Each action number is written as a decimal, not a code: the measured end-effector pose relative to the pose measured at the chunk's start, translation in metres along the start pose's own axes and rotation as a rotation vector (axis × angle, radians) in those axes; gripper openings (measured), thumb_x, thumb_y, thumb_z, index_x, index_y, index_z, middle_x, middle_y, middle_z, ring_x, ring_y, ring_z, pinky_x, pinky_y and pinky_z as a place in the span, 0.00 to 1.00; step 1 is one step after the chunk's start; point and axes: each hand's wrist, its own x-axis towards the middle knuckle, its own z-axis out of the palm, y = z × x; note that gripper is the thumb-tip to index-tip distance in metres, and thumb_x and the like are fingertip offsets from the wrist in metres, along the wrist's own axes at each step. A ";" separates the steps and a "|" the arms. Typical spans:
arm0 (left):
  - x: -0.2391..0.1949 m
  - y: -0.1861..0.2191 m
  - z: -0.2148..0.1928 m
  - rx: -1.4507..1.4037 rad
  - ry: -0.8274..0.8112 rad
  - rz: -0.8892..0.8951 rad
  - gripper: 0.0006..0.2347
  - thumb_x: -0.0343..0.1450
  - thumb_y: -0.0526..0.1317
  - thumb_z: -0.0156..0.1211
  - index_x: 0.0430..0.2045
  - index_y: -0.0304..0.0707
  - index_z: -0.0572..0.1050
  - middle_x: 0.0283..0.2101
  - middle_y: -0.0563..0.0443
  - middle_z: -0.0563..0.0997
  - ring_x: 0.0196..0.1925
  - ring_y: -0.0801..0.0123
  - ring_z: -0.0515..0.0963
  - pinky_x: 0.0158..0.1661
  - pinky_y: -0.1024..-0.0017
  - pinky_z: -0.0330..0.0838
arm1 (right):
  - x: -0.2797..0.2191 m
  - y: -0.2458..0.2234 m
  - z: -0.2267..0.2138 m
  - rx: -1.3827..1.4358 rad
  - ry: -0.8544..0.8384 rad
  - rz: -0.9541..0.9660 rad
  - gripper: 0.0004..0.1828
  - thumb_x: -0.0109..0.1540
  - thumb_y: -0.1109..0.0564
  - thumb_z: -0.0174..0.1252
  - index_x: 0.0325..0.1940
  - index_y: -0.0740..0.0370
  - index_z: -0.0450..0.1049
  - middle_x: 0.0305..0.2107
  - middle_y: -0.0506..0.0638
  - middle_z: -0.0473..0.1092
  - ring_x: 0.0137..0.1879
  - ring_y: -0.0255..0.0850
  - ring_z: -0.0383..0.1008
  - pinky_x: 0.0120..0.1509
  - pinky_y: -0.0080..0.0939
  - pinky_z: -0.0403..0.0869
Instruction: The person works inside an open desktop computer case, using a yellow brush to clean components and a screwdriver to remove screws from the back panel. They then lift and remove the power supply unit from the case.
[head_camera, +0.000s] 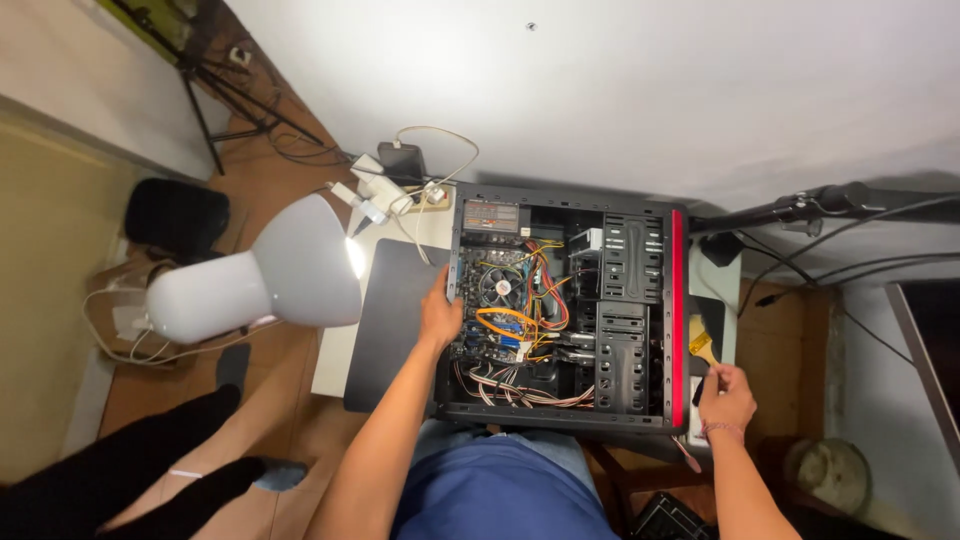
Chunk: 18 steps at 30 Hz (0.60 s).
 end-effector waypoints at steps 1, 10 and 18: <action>0.000 0.001 -0.002 -0.003 -0.015 0.006 0.30 0.65 0.30 0.55 0.67 0.43 0.64 0.59 0.32 0.77 0.62 0.42 0.75 0.61 0.57 0.68 | 0.002 -0.010 -0.005 -0.006 0.012 0.009 0.09 0.68 0.57 0.59 0.50 0.63 0.77 0.35 0.58 0.78 0.41 0.47 0.80 0.50 0.45 0.75; -0.004 0.006 -0.022 -0.189 -0.142 0.050 0.35 0.61 0.32 0.63 0.67 0.37 0.61 0.63 0.36 0.74 0.62 0.50 0.77 0.59 0.61 0.71 | 0.006 -0.176 -0.055 0.151 0.257 -0.100 0.15 0.68 0.58 0.62 0.59 0.64 0.77 0.38 0.52 0.77 0.38 0.37 0.74 0.46 0.35 0.73; -0.036 0.069 -0.046 0.035 0.093 0.351 0.29 0.64 0.35 0.66 0.63 0.36 0.66 0.67 0.37 0.66 0.67 0.44 0.65 0.66 0.55 0.57 | -0.005 -0.238 -0.006 0.433 -0.112 -0.141 0.11 0.68 0.61 0.58 0.54 0.65 0.77 0.39 0.48 0.79 0.39 0.29 0.71 0.44 0.30 0.70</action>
